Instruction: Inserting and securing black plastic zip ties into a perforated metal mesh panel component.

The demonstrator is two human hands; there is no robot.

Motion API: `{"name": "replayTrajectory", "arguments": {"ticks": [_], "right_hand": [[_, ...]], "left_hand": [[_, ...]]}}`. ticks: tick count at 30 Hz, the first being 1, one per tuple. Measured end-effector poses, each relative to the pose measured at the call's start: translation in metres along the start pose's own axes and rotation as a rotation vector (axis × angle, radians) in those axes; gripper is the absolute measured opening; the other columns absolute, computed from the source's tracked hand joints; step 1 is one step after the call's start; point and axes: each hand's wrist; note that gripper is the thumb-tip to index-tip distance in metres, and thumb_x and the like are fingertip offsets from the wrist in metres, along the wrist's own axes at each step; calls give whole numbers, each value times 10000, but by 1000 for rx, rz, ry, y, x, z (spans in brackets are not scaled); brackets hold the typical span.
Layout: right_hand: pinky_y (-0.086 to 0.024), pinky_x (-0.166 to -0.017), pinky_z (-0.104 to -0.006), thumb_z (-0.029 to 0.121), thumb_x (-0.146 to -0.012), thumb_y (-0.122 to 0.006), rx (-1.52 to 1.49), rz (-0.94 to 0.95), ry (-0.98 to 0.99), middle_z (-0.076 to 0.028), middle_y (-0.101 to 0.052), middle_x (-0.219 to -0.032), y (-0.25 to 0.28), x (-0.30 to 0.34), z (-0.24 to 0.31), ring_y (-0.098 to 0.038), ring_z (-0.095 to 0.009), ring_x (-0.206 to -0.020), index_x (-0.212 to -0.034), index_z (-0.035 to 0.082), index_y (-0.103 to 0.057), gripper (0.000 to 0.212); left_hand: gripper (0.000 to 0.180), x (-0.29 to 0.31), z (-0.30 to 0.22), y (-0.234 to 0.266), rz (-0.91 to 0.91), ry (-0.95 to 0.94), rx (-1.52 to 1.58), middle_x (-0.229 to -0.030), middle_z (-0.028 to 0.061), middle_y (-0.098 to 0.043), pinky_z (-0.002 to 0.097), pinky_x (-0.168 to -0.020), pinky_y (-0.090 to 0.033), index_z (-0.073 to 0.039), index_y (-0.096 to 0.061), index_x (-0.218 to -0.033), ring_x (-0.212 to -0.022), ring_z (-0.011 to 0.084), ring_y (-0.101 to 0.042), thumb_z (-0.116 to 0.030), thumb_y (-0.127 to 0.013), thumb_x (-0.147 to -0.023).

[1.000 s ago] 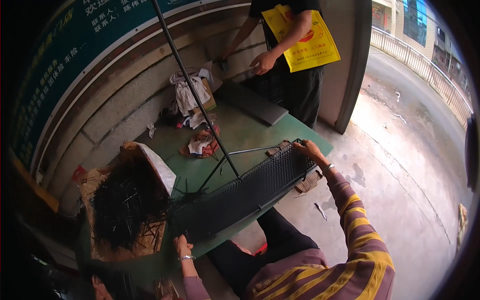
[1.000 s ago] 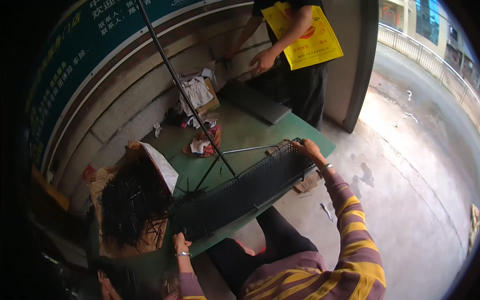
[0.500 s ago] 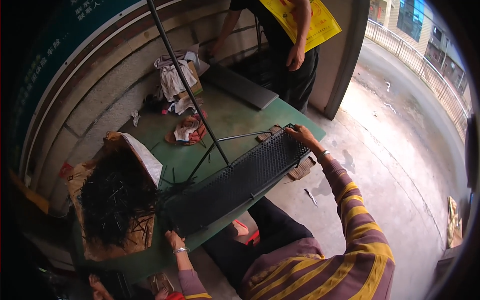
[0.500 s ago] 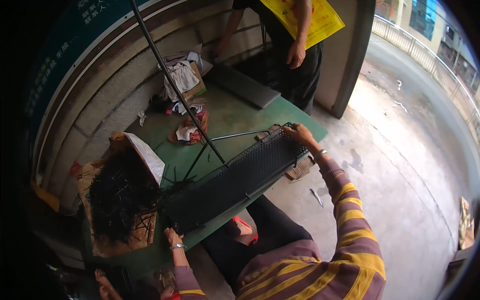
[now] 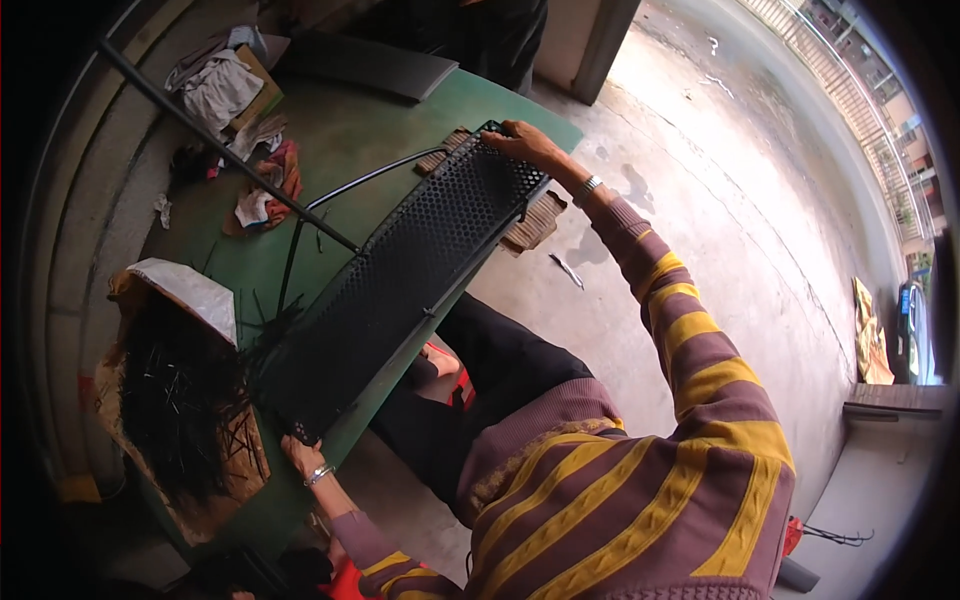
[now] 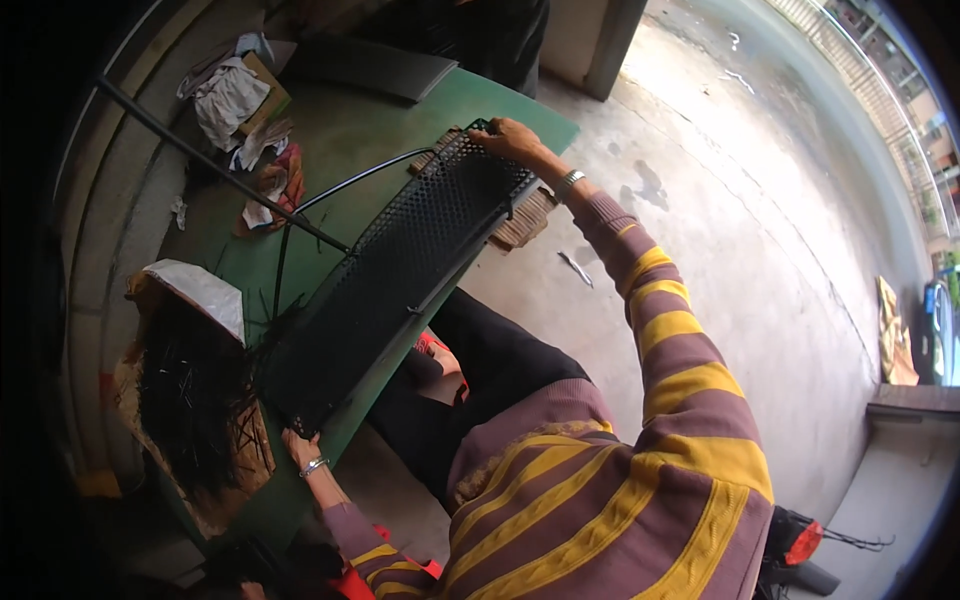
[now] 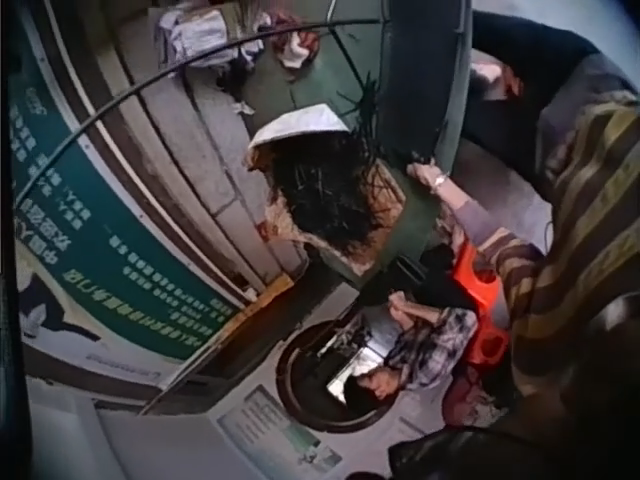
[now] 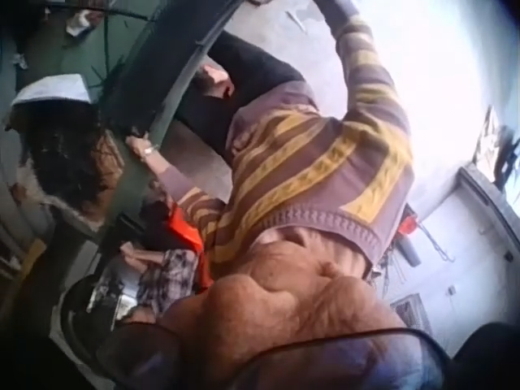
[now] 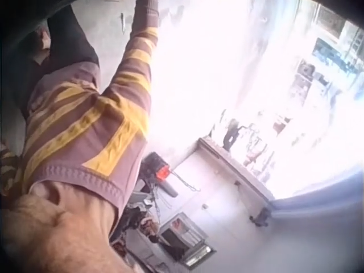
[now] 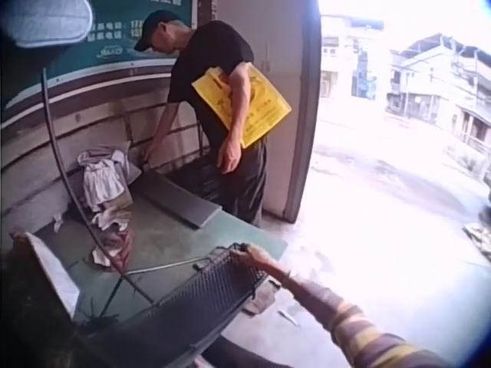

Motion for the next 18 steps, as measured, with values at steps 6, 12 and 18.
{"name": "replayTrajectory", "arguments": {"ticks": [6, 12, 18], "right_hand": [[-507, -781, -439, 626, -870, -575, 13, -115, 60, -273, -676, -948, -17, 0, 0, -675, -378, -925, -996, -39, -668, 683], [-497, -820, -387, 574, -920, -569, 45, -23, 58, -210, -694, -976, 14, -2, -8, -672, -299, -930, -1165, -8, -647, 637], [-502, -803, -395, 639, -918, -511, 182, -55, 177, -208, -696, -977, -5, -9, 23, -679, -313, -917, -1120, 25, -665, 664]], "left_hand": [[269, 32, -13, 9, -106, -96, -157, -886, 71, -654, 259, -475, -397, -69, -622, -994, -637, 186, -577, -224, -684, -783], [213, 46, 4, -18, -32, -125, -56, -746, 49, -616, 265, -371, -299, -76, -626, -944, -473, 150, -491, -208, -694, -791], [268, 39, 73, 38, -343, -561, -435, -906, 59, -646, 281, -454, -400, -120, -646, -1131, -660, 156, -569, -269, -611, -910]]}}
Point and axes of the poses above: each hand's wrist, its own x-axis away from the middle knuckle, its own y-axis out of the back of the hand, z = x × y
